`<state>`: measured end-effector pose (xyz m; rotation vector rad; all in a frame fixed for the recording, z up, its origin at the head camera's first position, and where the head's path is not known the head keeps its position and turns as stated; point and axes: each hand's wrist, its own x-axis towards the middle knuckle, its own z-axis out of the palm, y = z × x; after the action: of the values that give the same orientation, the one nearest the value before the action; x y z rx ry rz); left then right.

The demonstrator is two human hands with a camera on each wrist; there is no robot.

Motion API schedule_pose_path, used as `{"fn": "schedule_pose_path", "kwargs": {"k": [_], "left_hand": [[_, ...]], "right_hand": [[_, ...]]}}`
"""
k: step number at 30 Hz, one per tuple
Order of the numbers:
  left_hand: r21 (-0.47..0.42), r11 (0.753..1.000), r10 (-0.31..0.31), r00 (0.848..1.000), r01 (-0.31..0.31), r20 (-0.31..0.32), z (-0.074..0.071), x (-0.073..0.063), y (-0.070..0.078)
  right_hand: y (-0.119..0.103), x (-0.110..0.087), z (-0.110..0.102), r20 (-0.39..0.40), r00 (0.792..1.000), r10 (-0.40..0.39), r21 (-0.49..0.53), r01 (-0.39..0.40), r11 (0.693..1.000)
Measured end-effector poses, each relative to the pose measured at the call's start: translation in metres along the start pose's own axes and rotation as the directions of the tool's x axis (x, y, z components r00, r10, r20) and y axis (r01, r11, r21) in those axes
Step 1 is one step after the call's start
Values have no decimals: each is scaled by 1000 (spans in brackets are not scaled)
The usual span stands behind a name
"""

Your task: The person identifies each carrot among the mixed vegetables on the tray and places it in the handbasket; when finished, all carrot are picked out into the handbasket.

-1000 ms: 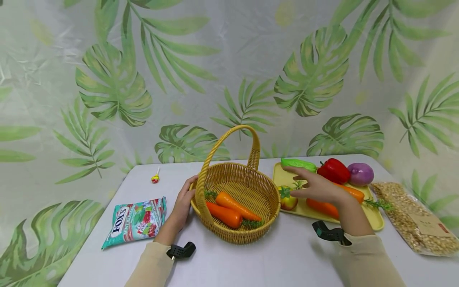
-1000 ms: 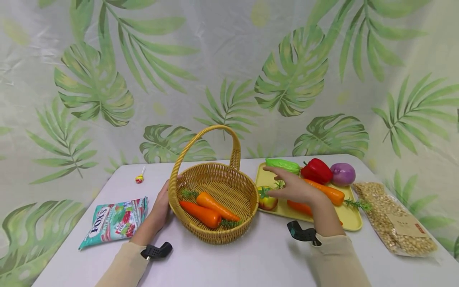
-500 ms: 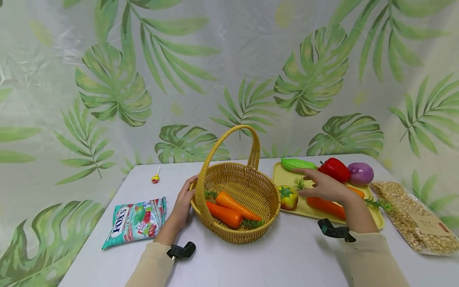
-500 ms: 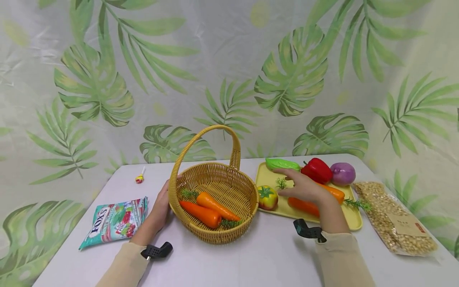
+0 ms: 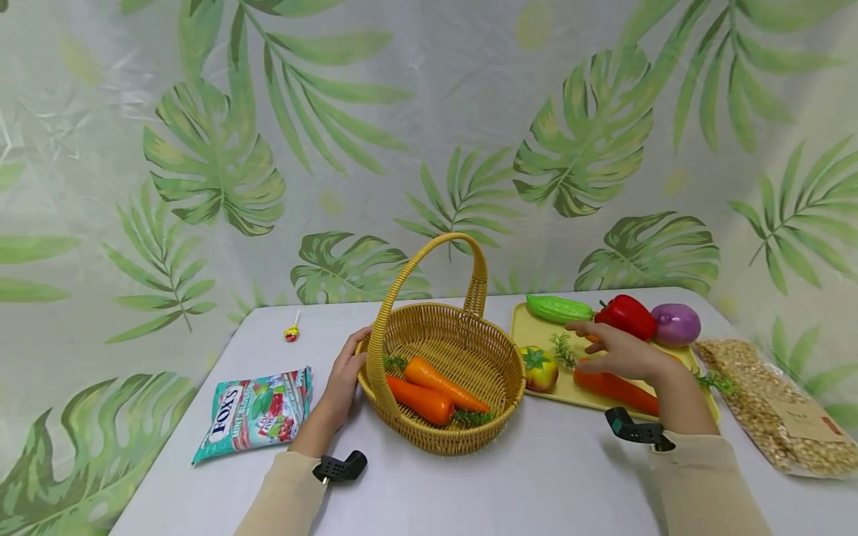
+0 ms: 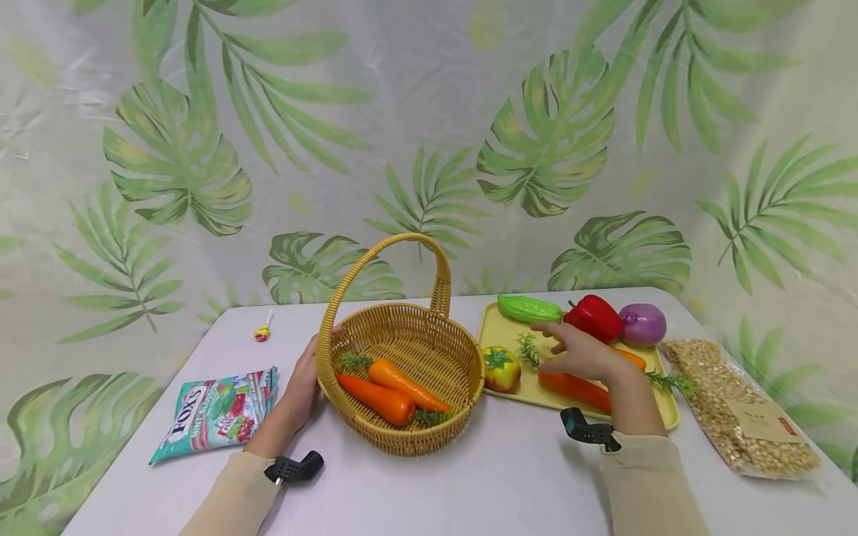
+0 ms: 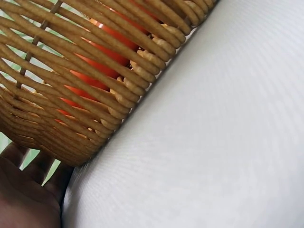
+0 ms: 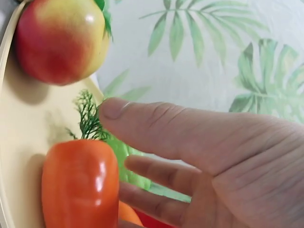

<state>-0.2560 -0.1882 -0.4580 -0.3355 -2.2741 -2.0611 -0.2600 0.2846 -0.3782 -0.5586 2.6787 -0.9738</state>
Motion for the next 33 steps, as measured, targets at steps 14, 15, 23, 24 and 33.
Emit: {"fn": "schedule_pose_path", "kwargs": {"k": [14,15,23,24,33], "left_hand": [[2,1000,0,1000,0,-11,0,0,-3],[2,1000,-1,1000,1,-12,0,0,-3],[10,1000,-9,1000,9,-11,0,1,1],[11,1000,-10,1000,10,-10,1,0,1],[8,1000,-17,1000,17,-10,1,0,2]], "right_hand": [[16,-2,-2,103,993,64,-23,-62,998],[16,-2,-1,106,993,61,-23,-59,998],[21,-2,-2,129,991,38,-42,-33,999],[22,-2,-2,131,991,36,-45,-30,999],[25,-6,-4,154,985,76,-67,-66,996]]}}
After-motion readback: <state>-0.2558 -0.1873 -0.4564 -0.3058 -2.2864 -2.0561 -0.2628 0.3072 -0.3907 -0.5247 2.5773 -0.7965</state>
